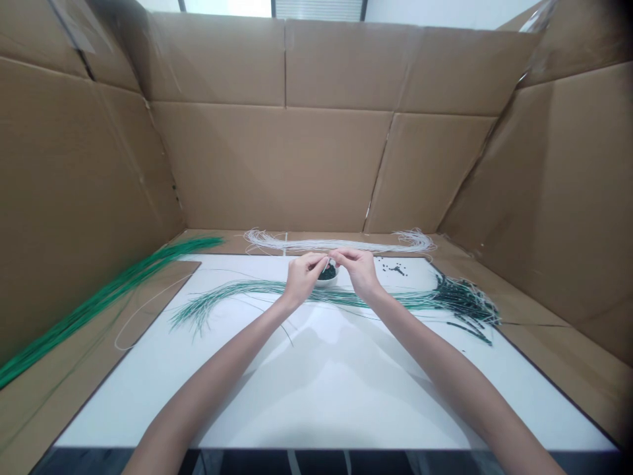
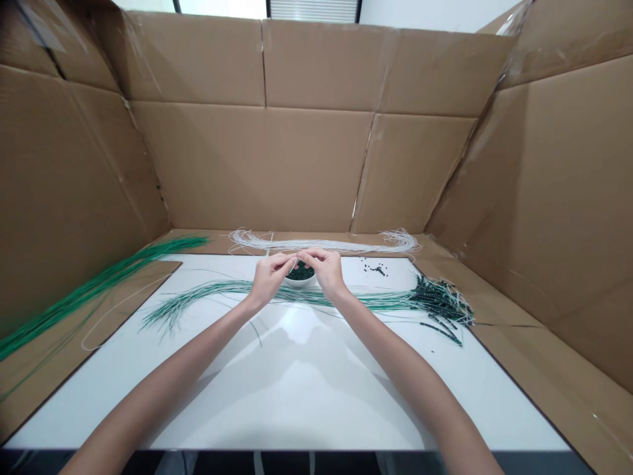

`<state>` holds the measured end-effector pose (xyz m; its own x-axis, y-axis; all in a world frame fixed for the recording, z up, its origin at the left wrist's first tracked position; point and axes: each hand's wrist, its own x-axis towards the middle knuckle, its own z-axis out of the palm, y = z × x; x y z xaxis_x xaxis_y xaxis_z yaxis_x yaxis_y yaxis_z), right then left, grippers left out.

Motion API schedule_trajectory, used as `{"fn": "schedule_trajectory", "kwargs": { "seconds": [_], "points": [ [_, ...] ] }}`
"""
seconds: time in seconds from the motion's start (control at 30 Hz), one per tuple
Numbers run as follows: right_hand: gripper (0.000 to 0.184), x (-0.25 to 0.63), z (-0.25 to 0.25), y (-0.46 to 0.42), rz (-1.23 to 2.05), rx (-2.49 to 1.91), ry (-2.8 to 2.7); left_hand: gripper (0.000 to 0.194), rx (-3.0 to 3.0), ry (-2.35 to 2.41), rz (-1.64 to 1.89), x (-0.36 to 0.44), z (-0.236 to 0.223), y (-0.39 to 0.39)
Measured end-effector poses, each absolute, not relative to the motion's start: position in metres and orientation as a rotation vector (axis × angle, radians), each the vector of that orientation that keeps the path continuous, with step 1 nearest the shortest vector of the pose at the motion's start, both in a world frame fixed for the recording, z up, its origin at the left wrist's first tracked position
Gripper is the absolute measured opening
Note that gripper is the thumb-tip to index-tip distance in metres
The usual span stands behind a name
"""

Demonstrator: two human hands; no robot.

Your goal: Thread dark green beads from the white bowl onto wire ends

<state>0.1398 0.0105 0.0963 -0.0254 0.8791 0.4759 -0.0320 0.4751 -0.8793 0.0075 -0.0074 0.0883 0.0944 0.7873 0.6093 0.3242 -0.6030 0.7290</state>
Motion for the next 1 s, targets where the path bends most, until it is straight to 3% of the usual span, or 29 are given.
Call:
{"fn": "schedule_trajectory", "kwargs": {
  "seconds": [0.6, 0.9, 1.0],
  "points": [
    [0.021, 0.136, 0.095, 0.008, 0.873, -0.77, -1.395, 0.027, 1.979, 1.077, 1.507, 0.009, 0.086, -0.007],
    [0.027, 0.142, 0.096, 0.013, 1.037, -0.734, -1.388, 0.028, 1.953, 1.056, 1.543, 0.006, 0.088, -0.003],
    [0.024, 0.15, 0.103, 0.012, 0.912, -0.721, -1.568, 0.028, 1.929, 1.063, 1.544, 0.006, 0.089, -0.003]
  ]
}}
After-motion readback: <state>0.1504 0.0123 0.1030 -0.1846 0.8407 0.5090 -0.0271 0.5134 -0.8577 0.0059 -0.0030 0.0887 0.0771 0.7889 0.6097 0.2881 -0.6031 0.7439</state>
